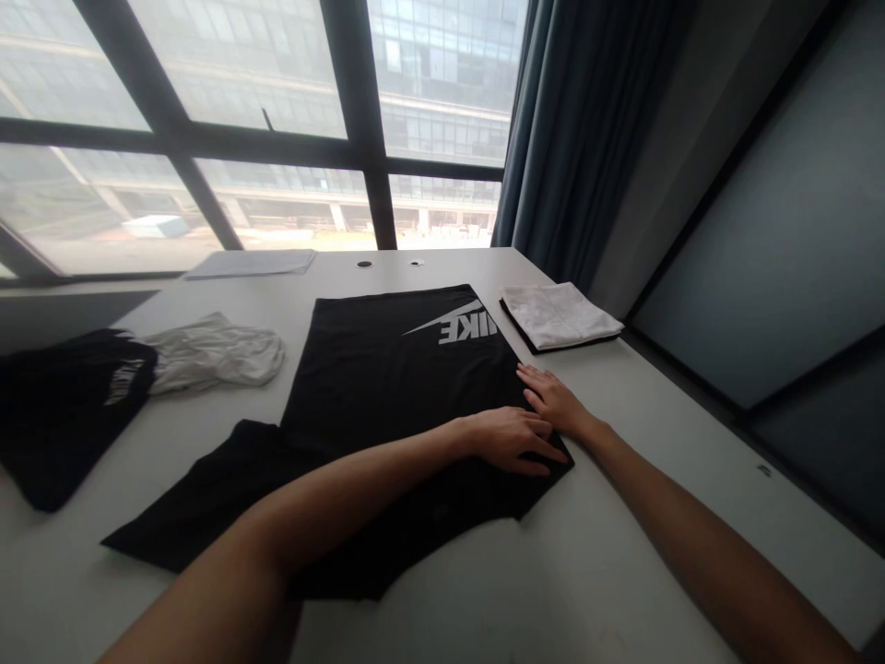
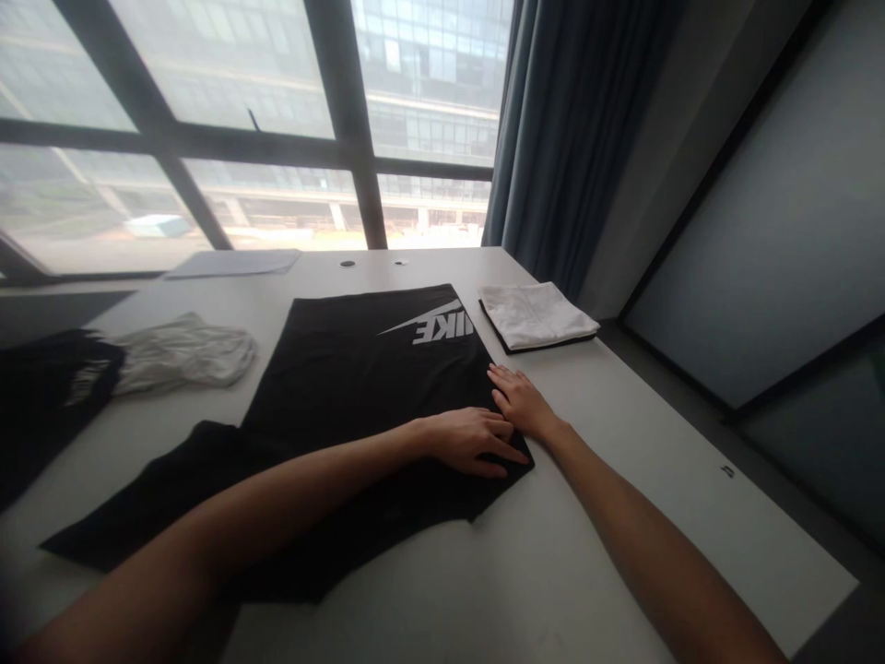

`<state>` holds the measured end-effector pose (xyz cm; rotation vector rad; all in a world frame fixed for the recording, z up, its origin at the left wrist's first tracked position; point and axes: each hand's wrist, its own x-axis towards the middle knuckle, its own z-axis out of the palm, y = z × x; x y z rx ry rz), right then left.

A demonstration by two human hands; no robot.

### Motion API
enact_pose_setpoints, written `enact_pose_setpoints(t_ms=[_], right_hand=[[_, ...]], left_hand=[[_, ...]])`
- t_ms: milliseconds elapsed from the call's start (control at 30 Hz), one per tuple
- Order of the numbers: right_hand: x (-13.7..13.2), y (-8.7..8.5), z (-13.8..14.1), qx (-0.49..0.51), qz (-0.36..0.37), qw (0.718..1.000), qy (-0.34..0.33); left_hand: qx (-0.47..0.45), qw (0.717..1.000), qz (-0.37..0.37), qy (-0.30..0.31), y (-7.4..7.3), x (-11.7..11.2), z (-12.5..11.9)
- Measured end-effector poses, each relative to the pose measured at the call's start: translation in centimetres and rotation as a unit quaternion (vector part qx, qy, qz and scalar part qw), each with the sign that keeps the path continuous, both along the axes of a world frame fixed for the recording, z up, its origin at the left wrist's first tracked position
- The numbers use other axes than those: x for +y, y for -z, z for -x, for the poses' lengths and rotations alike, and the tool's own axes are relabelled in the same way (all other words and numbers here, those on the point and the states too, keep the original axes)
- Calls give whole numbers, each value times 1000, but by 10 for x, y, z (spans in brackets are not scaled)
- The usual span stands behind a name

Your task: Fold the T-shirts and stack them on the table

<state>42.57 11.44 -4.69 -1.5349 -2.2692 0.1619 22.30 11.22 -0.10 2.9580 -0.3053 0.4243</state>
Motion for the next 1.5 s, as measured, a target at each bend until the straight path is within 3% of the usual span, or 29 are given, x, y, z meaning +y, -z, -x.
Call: enact_pose_setpoints(t_ms=[1100, 1500], right_hand=[[-1, 0, 0, -4, -2, 1000, 4], [1, 0, -1, 1, -2, 1000, -3]], left_hand=[[4, 1000, -10, -12, 2, -4, 0], [-55, 997, -21, -41, 1, -1, -3]])
